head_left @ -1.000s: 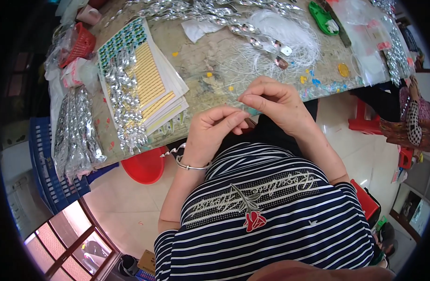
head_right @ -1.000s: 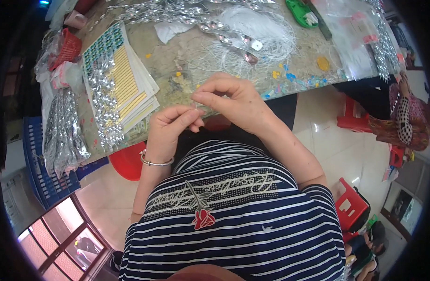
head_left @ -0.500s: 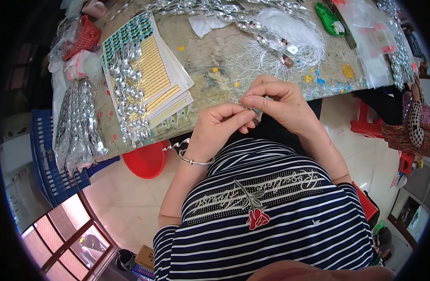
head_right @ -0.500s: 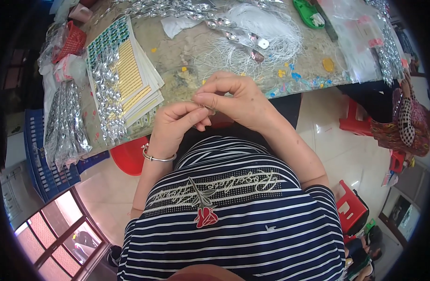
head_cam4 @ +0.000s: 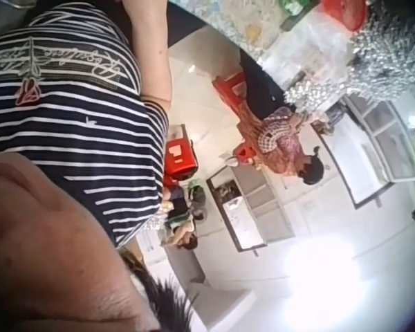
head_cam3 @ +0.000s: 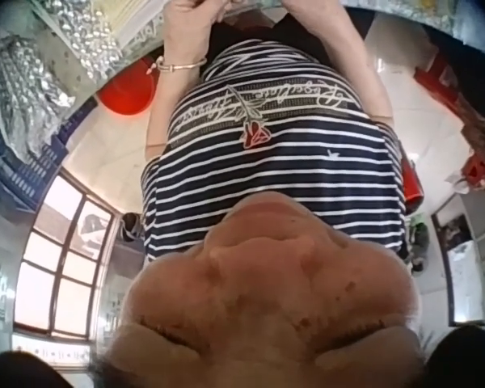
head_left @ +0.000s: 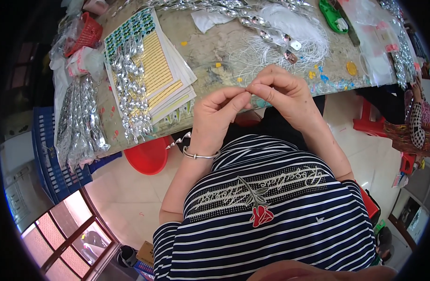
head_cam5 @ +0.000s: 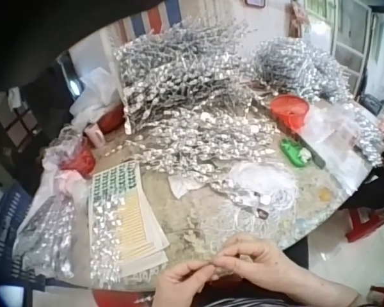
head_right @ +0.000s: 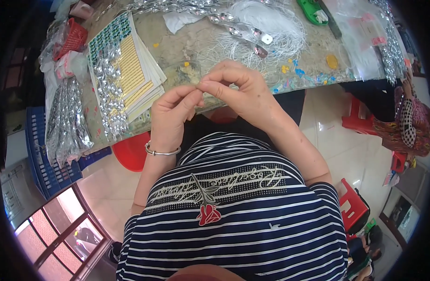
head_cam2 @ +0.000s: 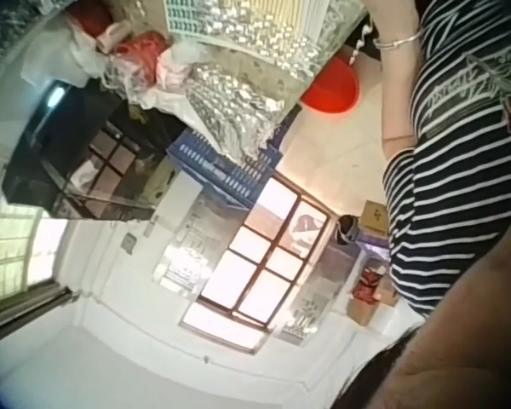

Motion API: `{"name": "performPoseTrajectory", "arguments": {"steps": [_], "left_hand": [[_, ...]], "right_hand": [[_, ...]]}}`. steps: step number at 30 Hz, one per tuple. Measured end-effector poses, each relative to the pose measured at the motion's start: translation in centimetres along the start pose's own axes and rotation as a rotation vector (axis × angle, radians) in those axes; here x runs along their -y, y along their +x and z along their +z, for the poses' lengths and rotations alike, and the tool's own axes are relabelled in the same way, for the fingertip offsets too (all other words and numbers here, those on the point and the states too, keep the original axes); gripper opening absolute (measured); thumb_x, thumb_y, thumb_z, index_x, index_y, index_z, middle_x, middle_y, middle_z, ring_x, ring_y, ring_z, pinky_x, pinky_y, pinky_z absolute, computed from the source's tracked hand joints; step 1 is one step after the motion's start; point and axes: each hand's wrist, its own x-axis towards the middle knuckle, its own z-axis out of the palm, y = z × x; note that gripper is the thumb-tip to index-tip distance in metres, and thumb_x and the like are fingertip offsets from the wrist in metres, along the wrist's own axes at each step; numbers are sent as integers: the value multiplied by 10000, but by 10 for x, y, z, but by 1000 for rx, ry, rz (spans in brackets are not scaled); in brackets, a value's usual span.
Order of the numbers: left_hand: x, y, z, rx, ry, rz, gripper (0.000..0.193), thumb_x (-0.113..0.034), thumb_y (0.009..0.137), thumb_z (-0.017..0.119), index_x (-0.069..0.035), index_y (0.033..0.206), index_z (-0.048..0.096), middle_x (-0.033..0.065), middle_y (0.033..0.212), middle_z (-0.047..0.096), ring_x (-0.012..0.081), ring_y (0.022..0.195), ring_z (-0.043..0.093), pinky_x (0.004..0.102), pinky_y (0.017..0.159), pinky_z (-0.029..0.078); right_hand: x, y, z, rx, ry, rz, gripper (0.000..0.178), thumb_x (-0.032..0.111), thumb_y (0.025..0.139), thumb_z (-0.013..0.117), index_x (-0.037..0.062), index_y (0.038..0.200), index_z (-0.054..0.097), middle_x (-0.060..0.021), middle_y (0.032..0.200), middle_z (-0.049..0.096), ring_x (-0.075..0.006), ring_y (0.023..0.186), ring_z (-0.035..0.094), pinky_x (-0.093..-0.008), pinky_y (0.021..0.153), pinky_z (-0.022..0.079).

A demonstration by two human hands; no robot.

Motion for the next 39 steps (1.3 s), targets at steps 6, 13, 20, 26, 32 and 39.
{"name": "performPoseTrajectory", "arguments": {"steps": [6,13,20,26,32,39], "left_hand": [[-1,2,0,-6,-70,37,105,-64,845,634,0,921,666,29,754,641,23,553,434,168,496,305],[0,5,-1,-17,-68,49,100,-57,845,618,8,905,665,39,766,648,26,578,459,174,510,308],[3,11,0,-23,-87,35,100,-62,845,624,2,911,662,37,773,648,28,585,460,172,518,315],[3,11,2,-16,13,31,87,-53,839,635,-10,907,667,18,759,636,27,601,474,165,528,325],[-2,11,5,4,28,37,87,-64,839,639,-10,900,668,8,734,624,29,605,478,164,534,331],[1,11,-3,40,-86,-41,102,-80,846,619,4,884,662,13,716,615,35,598,489,167,527,336]], "right_hand": [[3,5,0,19,36,80,81,51,855,619,6,892,675,-27,873,596,-102,847,550,-236,773,433],[-5,2,-4,-64,81,83,213,187,940,526,20,967,654,3,891,600,-77,798,505,-221,749,414],[-5,-3,-4,-13,115,169,240,204,955,500,20,993,649,-2,929,598,-77,793,500,-223,743,420],[-6,-4,-4,-8,152,182,238,205,953,506,19,1023,635,-8,959,604,-77,832,515,-227,759,429],[-2,-4,-8,19,205,205,226,203,942,529,35,1062,623,-1,1010,599,-76,914,531,-235,795,435],[-2,-9,-10,57,210,205,245,100,886,606,40,1123,605,7,974,576,-73,921,529,-229,817,440]]}}
